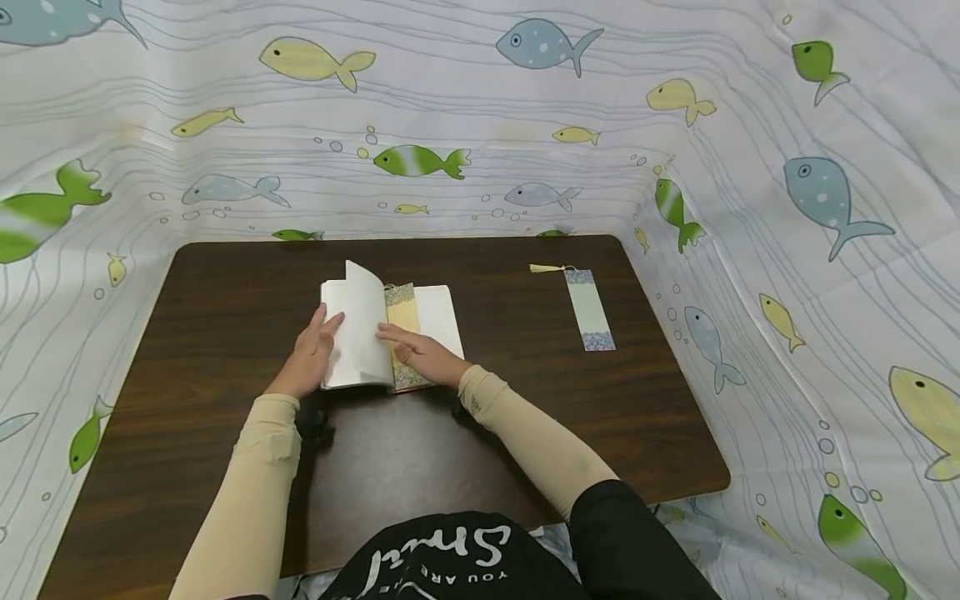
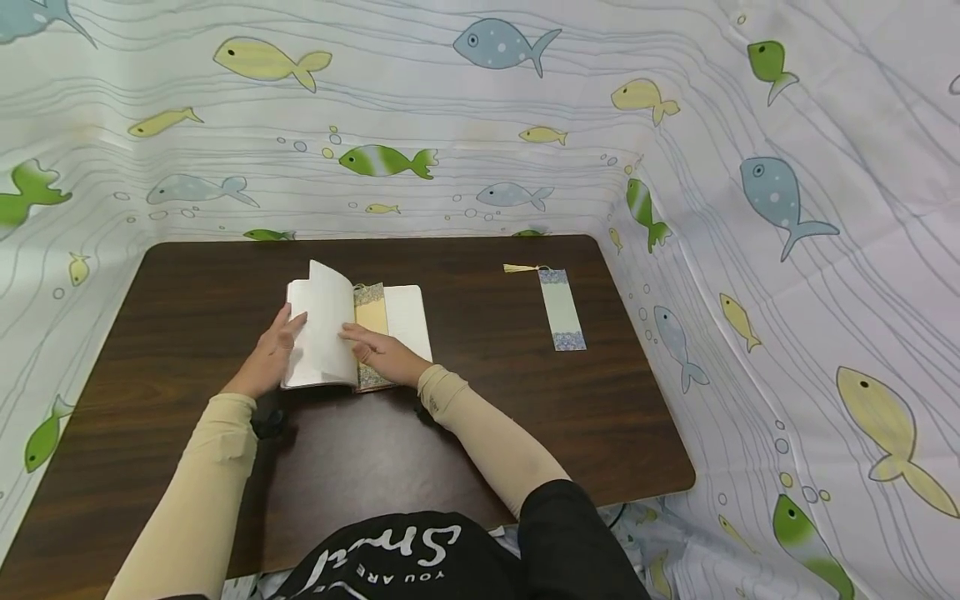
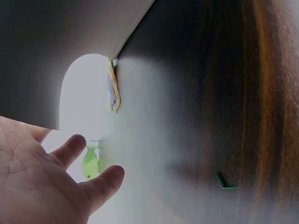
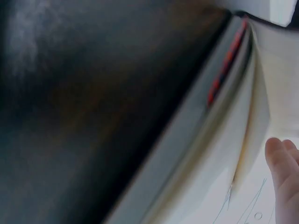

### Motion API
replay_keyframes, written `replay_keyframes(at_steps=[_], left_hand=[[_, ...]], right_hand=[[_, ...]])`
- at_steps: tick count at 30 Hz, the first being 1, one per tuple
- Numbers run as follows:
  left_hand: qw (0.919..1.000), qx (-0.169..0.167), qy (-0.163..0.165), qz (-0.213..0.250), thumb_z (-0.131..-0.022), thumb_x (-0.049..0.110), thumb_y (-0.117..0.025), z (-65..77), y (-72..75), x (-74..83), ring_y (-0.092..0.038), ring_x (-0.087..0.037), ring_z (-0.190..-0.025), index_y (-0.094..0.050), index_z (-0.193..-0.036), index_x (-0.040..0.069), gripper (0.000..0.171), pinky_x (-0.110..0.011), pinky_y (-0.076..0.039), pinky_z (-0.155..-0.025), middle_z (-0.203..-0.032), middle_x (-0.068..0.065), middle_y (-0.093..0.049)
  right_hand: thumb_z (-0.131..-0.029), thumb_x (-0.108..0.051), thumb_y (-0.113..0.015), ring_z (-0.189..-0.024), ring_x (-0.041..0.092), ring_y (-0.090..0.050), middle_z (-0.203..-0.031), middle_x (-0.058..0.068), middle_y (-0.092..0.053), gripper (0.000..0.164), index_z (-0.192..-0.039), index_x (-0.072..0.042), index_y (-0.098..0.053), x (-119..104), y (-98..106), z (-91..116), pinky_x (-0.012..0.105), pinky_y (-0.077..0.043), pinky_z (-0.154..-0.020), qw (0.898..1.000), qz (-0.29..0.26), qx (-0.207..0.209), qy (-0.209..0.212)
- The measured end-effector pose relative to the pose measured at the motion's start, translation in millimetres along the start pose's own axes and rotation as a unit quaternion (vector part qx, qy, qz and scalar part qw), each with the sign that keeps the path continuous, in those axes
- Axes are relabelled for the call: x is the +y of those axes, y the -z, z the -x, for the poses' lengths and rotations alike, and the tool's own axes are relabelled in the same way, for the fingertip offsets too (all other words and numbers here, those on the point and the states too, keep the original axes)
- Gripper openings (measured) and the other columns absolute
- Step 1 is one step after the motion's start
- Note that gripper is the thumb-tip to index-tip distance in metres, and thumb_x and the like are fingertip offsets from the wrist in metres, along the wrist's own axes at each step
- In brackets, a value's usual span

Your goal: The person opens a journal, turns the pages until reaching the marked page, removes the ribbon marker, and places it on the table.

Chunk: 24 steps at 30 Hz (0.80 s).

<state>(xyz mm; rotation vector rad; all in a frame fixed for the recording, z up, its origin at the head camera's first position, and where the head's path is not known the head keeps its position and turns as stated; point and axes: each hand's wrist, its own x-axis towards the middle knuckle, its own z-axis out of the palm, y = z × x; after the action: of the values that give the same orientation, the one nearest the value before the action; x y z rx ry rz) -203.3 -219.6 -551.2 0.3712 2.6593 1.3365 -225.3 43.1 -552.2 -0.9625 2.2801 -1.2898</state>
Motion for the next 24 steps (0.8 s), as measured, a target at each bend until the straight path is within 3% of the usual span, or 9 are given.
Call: replay_keyframes(at_steps=[2, 4, 8, 11, 14, 18, 21, 24], left_hand=[[0.9997, 0.007, -0.003, 0.025, -0.108, 0.053, -0.009, 0.1, -0.6, 0.9, 0.003, -0.048, -0.152, -0.022, -0.156, -0.01, 0.08, -0.068, -0.001, -0.117, -0.168, -0.022, 0.005], [0.9992, 0.011, -0.001, 0.039, -0.108, 0.053, -0.009, 0.0, -1.1, 1.2, 0.004, -0.045, -0.153, -0.016, -0.156, -0.013, 0.082, -0.065, 0.0, -0.119, -0.169, -0.021, 0.005], [0.9993, 0.014, 0.0, 0.033, -0.111, 0.045, -0.025, -2.7, -1.2, 0.4, -0.001, -0.047, -0.153, -0.003, -0.159, -0.008, 0.075, -0.065, -0.006, -0.119, -0.167, -0.026, 0.002], [0.9994, 0.007, 0.016, 0.029, -0.109, 0.035, -0.044, -4.8, -0.7, -1.0, -0.006, -0.048, -0.152, 0.008, -0.16, -0.001, 0.082, -0.066, -0.013, -0.118, -0.167, -0.027, 0.002], [0.9992, -0.001, 0.025, 0.03, -0.104, 0.027, -0.055, -5.1, 0.4, -2.1, -0.006, -0.047, -0.152, 0.014, -0.16, 0.003, 0.092, -0.066, -0.015, -0.117, -0.167, -0.026, 0.005], [0.9996, -0.012, 0.017, 0.018, -0.102, 0.023, -0.057, -3.2, 1.6, -2.8, 0.001, -0.045, -0.153, 0.013, -0.16, 0.004, 0.093, -0.066, -0.01, -0.118, -0.168, -0.023, 0.01], [0.9998, -0.015, 0.01, -0.009, -0.103, 0.025, -0.057, -1.2, 1.6, -2.9, 0.001, -0.05, -0.152, -0.003, -0.162, 0.001, 0.084, -0.071, -0.009, -0.115, -0.168, -0.023, 0.009], [0.9991, -0.013, 0.005, -0.04, -0.103, 0.028, -0.056, 0.1, 0.7, -3.2, -0.001, -0.057, -0.149, -0.021, -0.159, -0.003, 0.073, -0.077, -0.009, -0.111, -0.167, -0.025, 0.006]], right_hand=[[-0.109, -0.035, -0.039, -0.153, 0.011, -0.02, -0.166, 0.007, -0.028, 0.053, -0.153, -0.005, -0.045, -0.4, -5.2, 0.3, 0.022, -0.021, -0.119, 0.999, 0.037, -0.019, -0.001], [-0.109, -0.029, -0.047, -0.153, 0.01, -0.018, -0.167, 0.005, -0.026, 0.049, -0.153, -0.006, -0.045, -1.5, -9.5, 0.6, 0.021, -0.019, -0.119, 0.997, 0.07, -0.037, -0.003], [-0.107, -0.037, -0.051, -0.154, 0.009, -0.013, -0.169, 0.002, -0.021, 0.056, -0.155, -0.009, -0.043, -4.2, -15.4, 0.4, 0.02, -0.015, -0.12, 0.985, 0.159, -0.068, 0.001], [-0.105, -0.045, -0.052, -0.154, 0.009, -0.013, -0.169, 0.001, -0.02, 0.063, -0.156, -0.011, -0.041, -6.5, -17.3, 0.6, 0.02, -0.016, -0.12, 0.974, 0.213, -0.082, 0.012], [-0.103, -0.049, -0.053, -0.153, 0.008, -0.018, -0.167, -0.001, -0.025, 0.064, -0.155, -0.012, -0.043, -7.7, -16.1, 2.1, 0.021, -0.019, -0.119, 0.97, 0.229, -0.084, 0.019], [-0.105, -0.041, -0.054, -0.149, 0.009, -0.031, -0.162, -0.002, -0.037, 0.053, -0.15, -0.012, -0.051, -7.9, -8.2, 5.7, 0.021, -0.025, -0.117, 0.98, 0.193, -0.048, 0.008], [-0.107, -0.03, -0.054, -0.145, 0.014, -0.04, -0.155, 0.002, -0.049, 0.043, -0.145, -0.01, -0.056, -3.8, -0.8, 8.0, 0.023, -0.028, -0.117, 0.985, 0.174, 0.013, -0.001], [-0.107, -0.023, -0.054, -0.137, 0.02, -0.051, -0.146, 0.006, -0.057, 0.035, -0.138, -0.009, -0.061, 5.2, 3.5, 9.5, 0.027, -0.036, -0.114, 0.981, 0.169, 0.089, -0.025]])
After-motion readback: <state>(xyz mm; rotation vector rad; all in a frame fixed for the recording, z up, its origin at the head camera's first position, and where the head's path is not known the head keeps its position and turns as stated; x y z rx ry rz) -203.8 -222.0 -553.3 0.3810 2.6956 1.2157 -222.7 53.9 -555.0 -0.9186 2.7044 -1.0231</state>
